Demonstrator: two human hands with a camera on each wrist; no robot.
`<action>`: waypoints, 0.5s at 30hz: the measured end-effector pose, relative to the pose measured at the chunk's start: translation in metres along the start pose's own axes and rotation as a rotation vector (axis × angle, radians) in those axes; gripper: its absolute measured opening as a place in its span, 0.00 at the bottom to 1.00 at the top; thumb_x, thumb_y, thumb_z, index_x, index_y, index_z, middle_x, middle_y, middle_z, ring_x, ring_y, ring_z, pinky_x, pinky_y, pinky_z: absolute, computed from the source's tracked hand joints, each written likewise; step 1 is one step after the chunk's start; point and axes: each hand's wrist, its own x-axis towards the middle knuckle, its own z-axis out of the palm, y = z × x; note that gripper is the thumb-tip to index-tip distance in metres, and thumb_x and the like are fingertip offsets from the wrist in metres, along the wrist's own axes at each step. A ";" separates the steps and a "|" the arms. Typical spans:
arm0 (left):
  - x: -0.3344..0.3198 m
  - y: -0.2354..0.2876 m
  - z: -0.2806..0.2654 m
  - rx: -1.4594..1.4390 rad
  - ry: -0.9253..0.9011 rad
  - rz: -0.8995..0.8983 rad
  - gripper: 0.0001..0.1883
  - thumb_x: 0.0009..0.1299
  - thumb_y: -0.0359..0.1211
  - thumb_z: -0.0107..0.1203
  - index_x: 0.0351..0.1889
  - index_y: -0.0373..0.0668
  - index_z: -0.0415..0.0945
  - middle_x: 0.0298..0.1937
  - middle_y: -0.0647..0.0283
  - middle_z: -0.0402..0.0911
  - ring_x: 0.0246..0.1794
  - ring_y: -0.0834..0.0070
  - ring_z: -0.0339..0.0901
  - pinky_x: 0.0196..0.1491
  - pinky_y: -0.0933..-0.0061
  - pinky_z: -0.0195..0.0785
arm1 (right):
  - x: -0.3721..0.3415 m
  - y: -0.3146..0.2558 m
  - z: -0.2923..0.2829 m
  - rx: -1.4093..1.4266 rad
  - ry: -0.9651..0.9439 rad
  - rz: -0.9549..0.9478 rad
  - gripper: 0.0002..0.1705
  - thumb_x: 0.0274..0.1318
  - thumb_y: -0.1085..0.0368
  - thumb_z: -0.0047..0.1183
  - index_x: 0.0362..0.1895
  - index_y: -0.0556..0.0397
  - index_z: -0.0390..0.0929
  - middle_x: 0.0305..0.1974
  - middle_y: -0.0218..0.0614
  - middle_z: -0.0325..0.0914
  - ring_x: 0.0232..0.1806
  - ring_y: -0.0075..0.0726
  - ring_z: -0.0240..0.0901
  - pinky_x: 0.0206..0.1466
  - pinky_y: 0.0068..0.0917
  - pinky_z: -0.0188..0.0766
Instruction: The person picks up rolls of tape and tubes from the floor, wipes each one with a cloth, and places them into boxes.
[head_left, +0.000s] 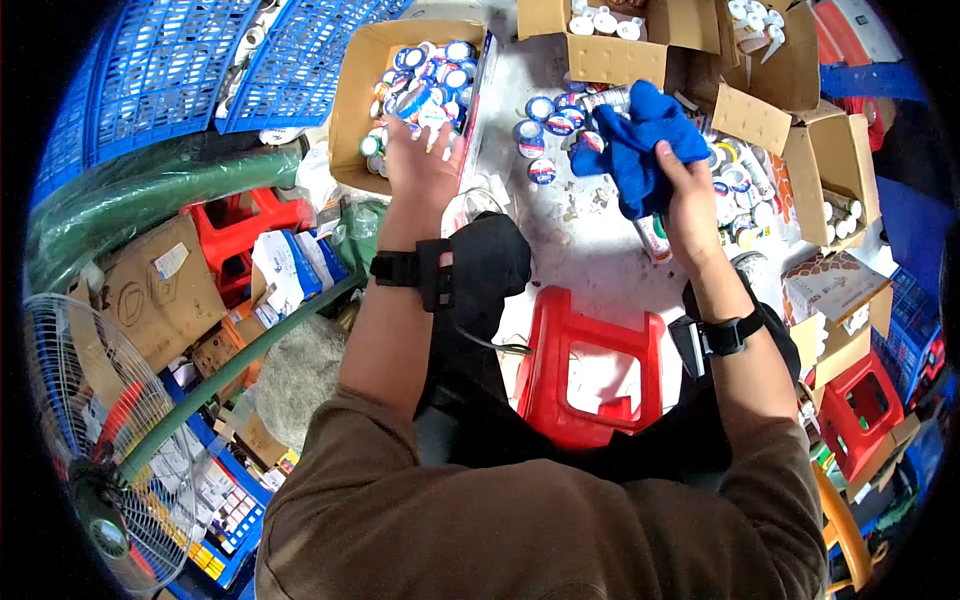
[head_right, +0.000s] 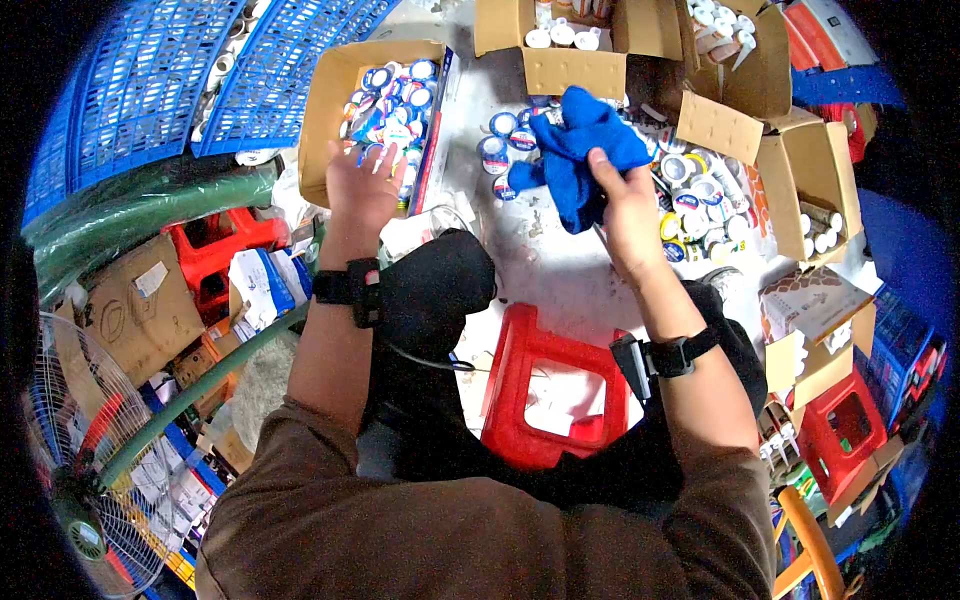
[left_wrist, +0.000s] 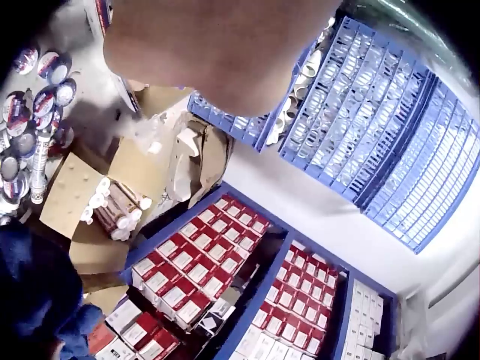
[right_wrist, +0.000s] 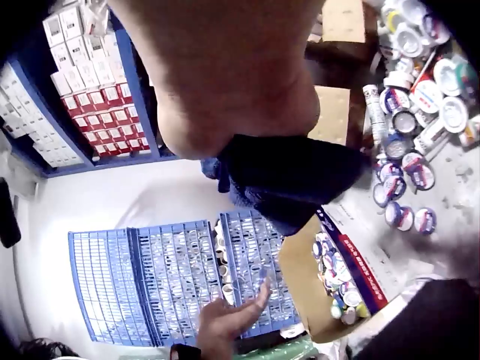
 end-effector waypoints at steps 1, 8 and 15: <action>-0.004 -0.005 0.001 0.069 -0.052 -0.085 0.40 0.75 0.61 0.41 0.77 0.55 0.40 0.78 0.59 0.47 0.75 0.63 0.54 0.71 0.55 0.52 | 0.000 -0.004 0.001 0.144 0.002 0.009 0.24 0.65 0.65 0.49 0.63 0.57 0.68 0.56 0.37 0.76 0.55 0.36 0.73 0.59 0.32 0.69; -0.023 -0.038 0.028 0.299 -0.204 -0.275 0.35 0.77 0.51 0.45 0.71 0.36 0.54 0.72 0.52 0.58 0.70 0.61 0.62 0.69 0.56 0.54 | 0.006 -0.022 -0.024 0.357 -0.035 0.056 0.27 0.58 0.60 0.50 0.62 0.53 0.68 0.56 0.37 0.76 0.56 0.41 0.73 0.63 0.39 0.66; -0.035 -0.057 0.045 0.457 -0.350 -0.302 0.28 0.75 0.45 0.48 0.67 0.37 0.60 0.68 0.53 0.67 0.68 0.65 0.65 0.63 0.64 0.57 | 0.009 -0.074 -0.057 0.332 0.100 -0.222 0.22 0.62 0.57 0.54 0.56 0.54 0.73 0.47 0.35 0.81 0.48 0.34 0.78 0.56 0.33 0.73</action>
